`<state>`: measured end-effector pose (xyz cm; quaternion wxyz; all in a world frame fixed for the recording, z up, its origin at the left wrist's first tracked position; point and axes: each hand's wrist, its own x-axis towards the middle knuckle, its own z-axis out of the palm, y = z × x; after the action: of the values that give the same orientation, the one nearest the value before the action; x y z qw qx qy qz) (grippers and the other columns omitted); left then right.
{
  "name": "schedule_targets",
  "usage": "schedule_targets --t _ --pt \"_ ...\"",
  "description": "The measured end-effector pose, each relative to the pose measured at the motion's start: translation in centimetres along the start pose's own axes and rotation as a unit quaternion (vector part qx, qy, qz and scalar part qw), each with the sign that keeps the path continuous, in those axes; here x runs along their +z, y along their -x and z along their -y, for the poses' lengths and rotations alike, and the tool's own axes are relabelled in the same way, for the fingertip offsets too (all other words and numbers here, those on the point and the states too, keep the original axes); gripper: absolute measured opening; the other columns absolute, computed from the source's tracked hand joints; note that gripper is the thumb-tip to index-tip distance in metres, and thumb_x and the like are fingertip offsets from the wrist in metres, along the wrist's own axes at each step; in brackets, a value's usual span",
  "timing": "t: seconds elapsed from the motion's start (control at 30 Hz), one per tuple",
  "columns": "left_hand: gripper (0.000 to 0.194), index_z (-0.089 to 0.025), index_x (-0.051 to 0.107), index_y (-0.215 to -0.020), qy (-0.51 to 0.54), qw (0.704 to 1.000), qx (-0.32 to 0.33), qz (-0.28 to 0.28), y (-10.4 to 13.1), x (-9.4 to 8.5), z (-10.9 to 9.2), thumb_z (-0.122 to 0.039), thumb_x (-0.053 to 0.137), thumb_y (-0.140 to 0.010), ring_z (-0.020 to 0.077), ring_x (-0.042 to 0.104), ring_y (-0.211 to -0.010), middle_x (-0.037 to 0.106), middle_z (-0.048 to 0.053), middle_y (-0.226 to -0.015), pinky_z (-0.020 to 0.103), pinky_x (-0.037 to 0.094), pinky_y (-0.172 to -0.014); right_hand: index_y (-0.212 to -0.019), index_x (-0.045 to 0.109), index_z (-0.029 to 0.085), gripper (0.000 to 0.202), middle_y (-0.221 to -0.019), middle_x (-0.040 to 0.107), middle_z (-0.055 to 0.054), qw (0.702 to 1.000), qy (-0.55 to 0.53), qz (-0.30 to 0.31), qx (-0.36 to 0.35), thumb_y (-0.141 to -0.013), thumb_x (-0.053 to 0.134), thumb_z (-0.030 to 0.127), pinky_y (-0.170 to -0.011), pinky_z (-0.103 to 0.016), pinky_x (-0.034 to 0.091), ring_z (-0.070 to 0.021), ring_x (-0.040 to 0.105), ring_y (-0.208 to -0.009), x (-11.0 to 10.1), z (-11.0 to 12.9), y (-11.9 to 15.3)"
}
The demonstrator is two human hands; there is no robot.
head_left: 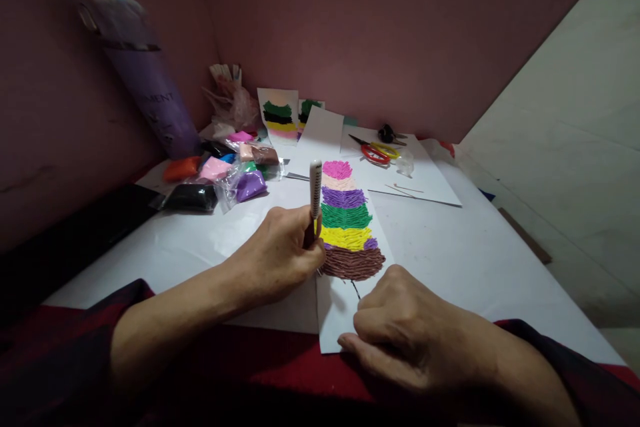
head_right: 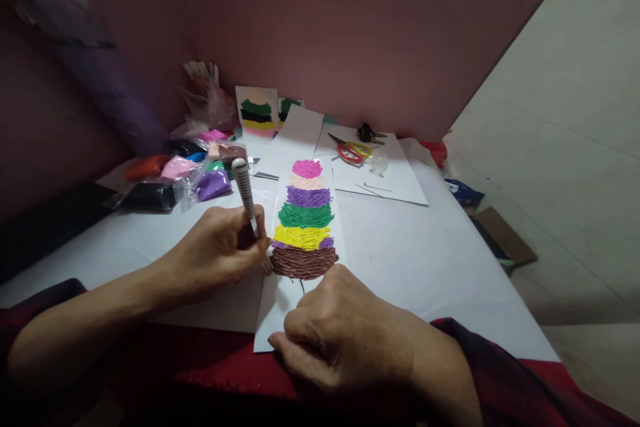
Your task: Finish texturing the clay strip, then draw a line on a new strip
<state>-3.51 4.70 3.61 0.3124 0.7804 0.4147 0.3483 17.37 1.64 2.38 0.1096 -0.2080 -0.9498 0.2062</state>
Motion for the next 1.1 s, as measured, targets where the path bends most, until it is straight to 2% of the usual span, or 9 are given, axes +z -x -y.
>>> schedule_targets --t 0.2,0.33,0.6,0.83,1.1 --pt "0.021 -0.017 0.042 -0.059 -0.025 0.999 0.037 -0.030 0.01 -0.30 -0.07 -0.004 0.052 -0.072 0.0054 0.034 -0.049 0.042 -0.008 -0.053 0.018 0.031 -0.048 -0.056 0.040 0.018 0.038 -0.051 0.032 0.008 1.000 -0.028 -0.010 0.003 -0.092 0.049 0.021 -0.052 -0.025 0.025 -0.0072 0.027 -0.048 0.53 -0.20 0.13" --pt "0.018 -0.017 0.045 -0.061 -0.027 0.997 0.029 -0.064 0.01 -0.40 0.02 -0.006 0.053 -0.073 0.0056 0.036 -0.048 0.042 -0.007 -0.052 0.018 0.029 -0.047 -0.056 0.039 0.018 0.038 -0.051 0.033 0.008 1.000 -0.021 -0.003 0.011 -0.092 0.048 0.023 -0.052 -0.027 0.022 -0.0076 0.023 -0.048 0.86 -0.40 0.36" --pt "0.019 -0.017 0.045 -0.062 0.001 0.998 0.043 -0.040 -0.14 -0.07 0.33 -0.006 0.052 -0.076 0.0055 0.037 -0.048 0.043 -0.008 -0.052 0.017 0.031 -0.046 -0.056 0.039 0.018 0.038 -0.050 0.035 0.007 1.000 -0.028 -0.006 0.008 -0.093 0.047 0.022 -0.054 -0.026 0.023 -0.0070 0.026 -0.048 0.67 -0.24 0.23" --pt "0.021 -0.017 0.042 -0.062 -0.043 0.997 0.052 -0.042 -0.36 -0.13 0.65 0.000 0.051 -0.071 0.0042 0.031 -0.048 0.037 -0.009 -0.053 0.016 0.028 -0.045 -0.057 0.036 0.018 0.039 -0.052 0.032 0.008 0.999 -0.027 0.001 0.025 -0.093 0.047 0.024 -0.053 -0.027 0.023 -0.0073 0.023 -0.049 0.83 -0.38 0.42" --pt "0.023 -0.018 0.038 -0.061 -0.065 0.996 0.047 -0.049 -0.26 -0.20 0.78 0.000 0.050 -0.070 0.0049 0.031 -0.048 0.035 -0.009 -0.053 0.017 0.027 -0.045 -0.057 0.036 0.018 0.039 -0.053 0.032 0.008 0.999 -0.027 0.004 0.022 -0.093 0.047 0.024 -0.053 -0.027 0.022 -0.0073 0.023 -0.049 0.78 -0.40 0.34"
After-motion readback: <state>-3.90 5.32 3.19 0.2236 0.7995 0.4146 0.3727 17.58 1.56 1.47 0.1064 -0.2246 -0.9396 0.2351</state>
